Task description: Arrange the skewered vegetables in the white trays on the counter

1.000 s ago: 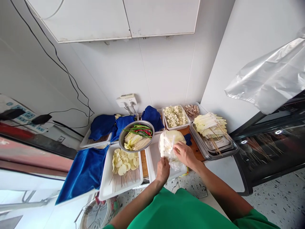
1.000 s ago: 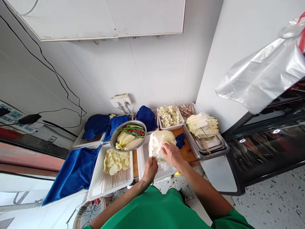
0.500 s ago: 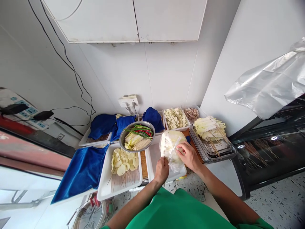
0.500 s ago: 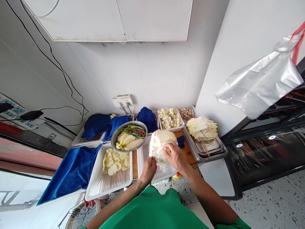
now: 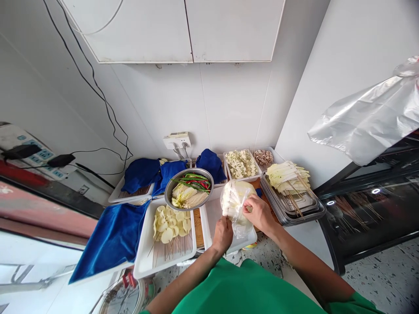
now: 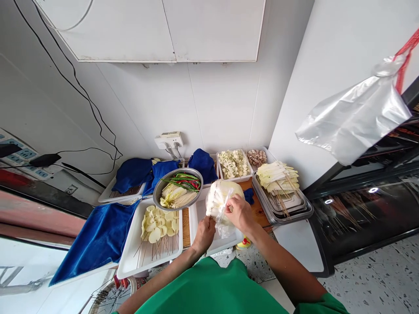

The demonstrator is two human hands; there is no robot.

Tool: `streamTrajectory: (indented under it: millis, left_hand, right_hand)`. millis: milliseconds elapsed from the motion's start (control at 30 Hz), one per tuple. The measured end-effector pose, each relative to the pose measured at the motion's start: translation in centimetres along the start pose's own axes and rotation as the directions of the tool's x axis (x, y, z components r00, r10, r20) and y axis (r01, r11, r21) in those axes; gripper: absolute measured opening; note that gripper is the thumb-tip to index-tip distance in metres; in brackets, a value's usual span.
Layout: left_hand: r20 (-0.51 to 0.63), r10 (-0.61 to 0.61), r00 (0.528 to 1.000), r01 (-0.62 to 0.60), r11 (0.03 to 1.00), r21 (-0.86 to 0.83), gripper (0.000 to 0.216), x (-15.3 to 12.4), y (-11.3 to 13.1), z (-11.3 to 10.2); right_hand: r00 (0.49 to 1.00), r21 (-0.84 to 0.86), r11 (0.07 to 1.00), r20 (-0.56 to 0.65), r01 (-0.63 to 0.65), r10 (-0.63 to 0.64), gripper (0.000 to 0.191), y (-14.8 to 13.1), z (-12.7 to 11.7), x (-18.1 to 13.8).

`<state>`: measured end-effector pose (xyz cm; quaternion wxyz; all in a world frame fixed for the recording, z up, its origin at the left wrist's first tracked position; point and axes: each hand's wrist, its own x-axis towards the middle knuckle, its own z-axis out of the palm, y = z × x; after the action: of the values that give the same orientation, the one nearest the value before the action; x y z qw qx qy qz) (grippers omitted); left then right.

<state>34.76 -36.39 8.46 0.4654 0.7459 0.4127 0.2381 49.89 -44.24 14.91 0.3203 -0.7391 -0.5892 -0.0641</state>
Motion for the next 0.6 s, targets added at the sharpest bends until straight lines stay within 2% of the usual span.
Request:
streamTrajectory:
  millis: [67, 133, 233, 300, 367, 467, 600]
  left_hand:
    - [-0.008, -0.006, 1.000, 0.007, 1.000, 0.028, 0.023, 0.1, 0.0, 0.0]
    - [-0.025, -0.024, 0.999, 0.025, 0.999, 0.039, 0.023, 0.1, 0.0, -0.1]
    - [-0.038, -0.071, 0.997, 0.072, 0.996, 0.044, 0.024, 0.1, -0.2, -0.4]
    - [-0.030, -0.088, 0.996, 0.090, 0.995, 0.042, 0.024, 0.0, -0.4, -0.6]
    - [-0.029, -0.091, 0.995, 0.092, 0.995, 0.031, 0.025, -0.1, -0.5, -0.6]
    - [-0.040, -0.077, 0.996, 0.077, 0.997, 0.014, 0.026, -0.1, -0.5, -0.4]
    - [-0.046, -0.059, 0.997, 0.060, 0.998, 0.015, 0.027, -0.3, -0.1, -0.2]
  right_hand:
    - [0.997, -0.100, 0.994, -0.059, 0.037, -0.043, 0.016, 0.1, -0.2, -0.1]
    - [0.987, -0.177, 0.984, -0.152, 0.020, -0.048, 0.018, 0.8, -0.9, -0.1]
    - [0.936, -0.231, 0.971, -0.351, -0.069, -0.017, 0.017, 2.6, -2.8, 0.3]
    - [0.906, -0.220, 0.973, -0.423, -0.068, -0.032, 0.015, 3.5, -3.8, 0.7]
    - [0.914, -0.159, 0.987, -0.403, -0.018, -0.048, 0.014, 3.6, -4.0, 0.7]
    - [0.944, -0.072, 0.997, -0.327, 0.008, -0.031, 0.013, 1.7, -2.9, -0.2]
    - [0.981, -0.139, 0.990, -0.192, 0.005, -0.032, 0.022, -1.6, -0.2, -1.8]
